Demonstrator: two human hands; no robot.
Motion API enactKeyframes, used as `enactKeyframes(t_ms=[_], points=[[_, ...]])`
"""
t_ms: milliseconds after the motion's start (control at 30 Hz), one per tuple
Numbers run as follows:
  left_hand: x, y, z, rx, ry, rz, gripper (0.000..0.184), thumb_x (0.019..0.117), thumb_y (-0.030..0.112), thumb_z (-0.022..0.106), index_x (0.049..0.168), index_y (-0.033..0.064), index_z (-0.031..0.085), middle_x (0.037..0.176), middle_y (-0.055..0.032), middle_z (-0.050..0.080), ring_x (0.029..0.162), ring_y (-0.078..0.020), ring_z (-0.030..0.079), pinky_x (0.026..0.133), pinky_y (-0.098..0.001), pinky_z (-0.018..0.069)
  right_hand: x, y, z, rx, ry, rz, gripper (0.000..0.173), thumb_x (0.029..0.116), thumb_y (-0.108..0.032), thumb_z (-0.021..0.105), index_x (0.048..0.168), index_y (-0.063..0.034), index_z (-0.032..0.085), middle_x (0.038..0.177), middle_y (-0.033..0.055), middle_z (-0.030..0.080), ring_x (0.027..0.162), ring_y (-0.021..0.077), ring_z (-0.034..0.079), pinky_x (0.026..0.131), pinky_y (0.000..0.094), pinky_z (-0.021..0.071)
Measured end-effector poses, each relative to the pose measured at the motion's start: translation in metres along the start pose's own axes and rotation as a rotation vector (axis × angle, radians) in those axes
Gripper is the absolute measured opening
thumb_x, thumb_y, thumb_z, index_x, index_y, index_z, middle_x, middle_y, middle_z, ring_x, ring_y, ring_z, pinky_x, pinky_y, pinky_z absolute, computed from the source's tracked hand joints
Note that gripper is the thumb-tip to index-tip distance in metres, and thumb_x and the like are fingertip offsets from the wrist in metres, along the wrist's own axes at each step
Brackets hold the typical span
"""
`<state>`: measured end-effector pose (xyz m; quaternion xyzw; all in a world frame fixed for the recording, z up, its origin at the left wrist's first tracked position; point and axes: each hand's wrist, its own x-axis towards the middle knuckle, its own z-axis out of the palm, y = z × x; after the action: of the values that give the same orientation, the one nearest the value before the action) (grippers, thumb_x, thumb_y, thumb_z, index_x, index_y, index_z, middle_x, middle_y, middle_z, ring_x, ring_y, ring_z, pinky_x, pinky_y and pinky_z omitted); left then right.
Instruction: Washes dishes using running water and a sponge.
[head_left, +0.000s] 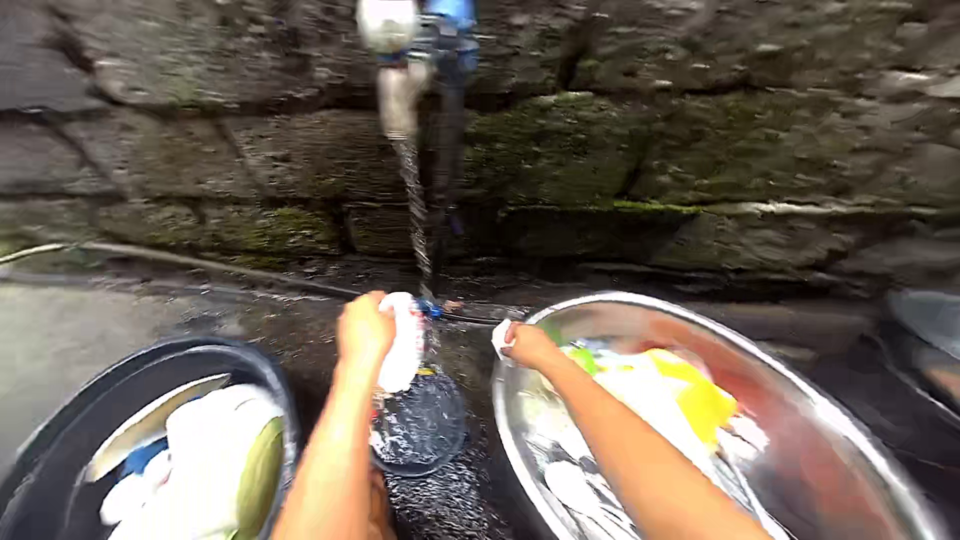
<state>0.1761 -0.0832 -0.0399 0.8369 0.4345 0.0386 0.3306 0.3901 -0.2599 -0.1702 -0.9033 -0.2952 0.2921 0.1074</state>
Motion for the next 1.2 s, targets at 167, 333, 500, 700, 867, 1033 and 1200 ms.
enactKeyframes(t_ms=[167,333,500,700,867,1033,1200], points=[[-0.016,-0.014,-0.018,0.064,-0.085,-0.009,0.028,0.1061,0.018,0.052,0.127,0.0075,0.068,0.123,-0.0224,0.068,0.117,-0.0425,0.064,0.096,-0.0651,0.0498,0.000,-0.131,-0.009,-0.167,0.005,-0.274,0.042,0.0911,-0.013,0.077,0.123,0.0056,0.058,0.117,0.0335,0.064,0.114,0.0514,0.062,0.096,0.0671,0.0481],[-0.032,-0.056,-0.071,0.046,0.031,0.016,0.030,0.1080,0.018,0.049,0.130,0.0132,0.068,0.123,-0.0191,0.069,0.118,-0.0399,0.065,0.097,-0.0632,0.0498,-0.017,-0.196,-0.009,-0.406,0.074,-0.436,0.039,0.0933,-0.007,0.068,0.132,-0.0063,0.062,0.119,0.0276,0.068,0.112,0.0503,0.064,0.090,0.0694,0.0496],[-0.059,-0.159,-0.109,0.050,0.324,0.095,0.030,0.1066,0.018,0.052,0.131,0.0115,0.069,0.124,-0.0181,0.071,0.118,-0.0394,0.065,0.101,-0.0628,0.0475,-0.035,-0.203,-0.029,-0.539,0.186,-0.399,0.068,0.0924,-0.004,0.067,0.155,-0.0165,0.045,0.114,0.0311,0.068,0.106,0.0543,0.065,0.085,0.0711,0.0489],[-0.160,-0.299,-0.122,0.216,0.518,-0.354,0.035,0.1076,0.021,0.051,0.130,-0.0017,0.064,0.112,-0.0325,0.069,0.107,-0.0549,0.065,0.091,-0.0747,0.0465,-0.048,-0.175,-0.044,-0.539,0.293,-0.393,0.033,0.0979,-0.008,0.063,0.131,-0.0037,0.063,0.104,0.0336,0.069,0.099,0.0575,0.065,0.076,0.0729,0.0488],[-0.221,-0.372,-0.083,0.221,0.321,-0.799,0.040,0.0984,0.011,0.061,0.131,-0.0124,0.056,0.121,-0.0384,0.062,0.117,-0.0556,0.060,0.097,-0.0717,0.0453,-0.063,-0.169,-0.037,-0.591,0.267,-0.429,0.018,0.1006,-0.011,0.062,0.115,-0.0031,0.069,0.099,0.0305,0.070,0.096,0.0545,0.067,0.075,0.0698,0.0495],[-0.201,-0.386,-0.034,0.186,0.229,-0.734,0.076,0.0958,0.020,0.068,0.155,-0.0076,0.030,0.139,-0.0424,0.049,0.125,-0.0594,0.053,0.101,-0.0720,0.0433,-0.079,-0.159,-0.034,-0.594,0.282,-0.513,0.020,0.1046,-0.014,0.055,0.113,-0.0058,0.071,0.098,0.0228,0.073,0.092,0.0466,0.070,0.076,0.0645,0.0527],[-0.094,-0.202,-0.028,-0.383,0.326,-0.062,0.060,0.1007,0.014,0.061,0.154,-0.0010,0.038,0.143,-0.0285,0.054,0.129,-0.0414,0.057,0.106,-0.0563,0.0477,-0.070,-0.137,-0.027,-0.420,0.539,-0.879,0.015,0.0994,-0.007,0.062,0.106,-0.0036,0.075,0.089,0.0191,0.074,0.084,0.0399,0.074,0.075,0.0585,0.0580]])
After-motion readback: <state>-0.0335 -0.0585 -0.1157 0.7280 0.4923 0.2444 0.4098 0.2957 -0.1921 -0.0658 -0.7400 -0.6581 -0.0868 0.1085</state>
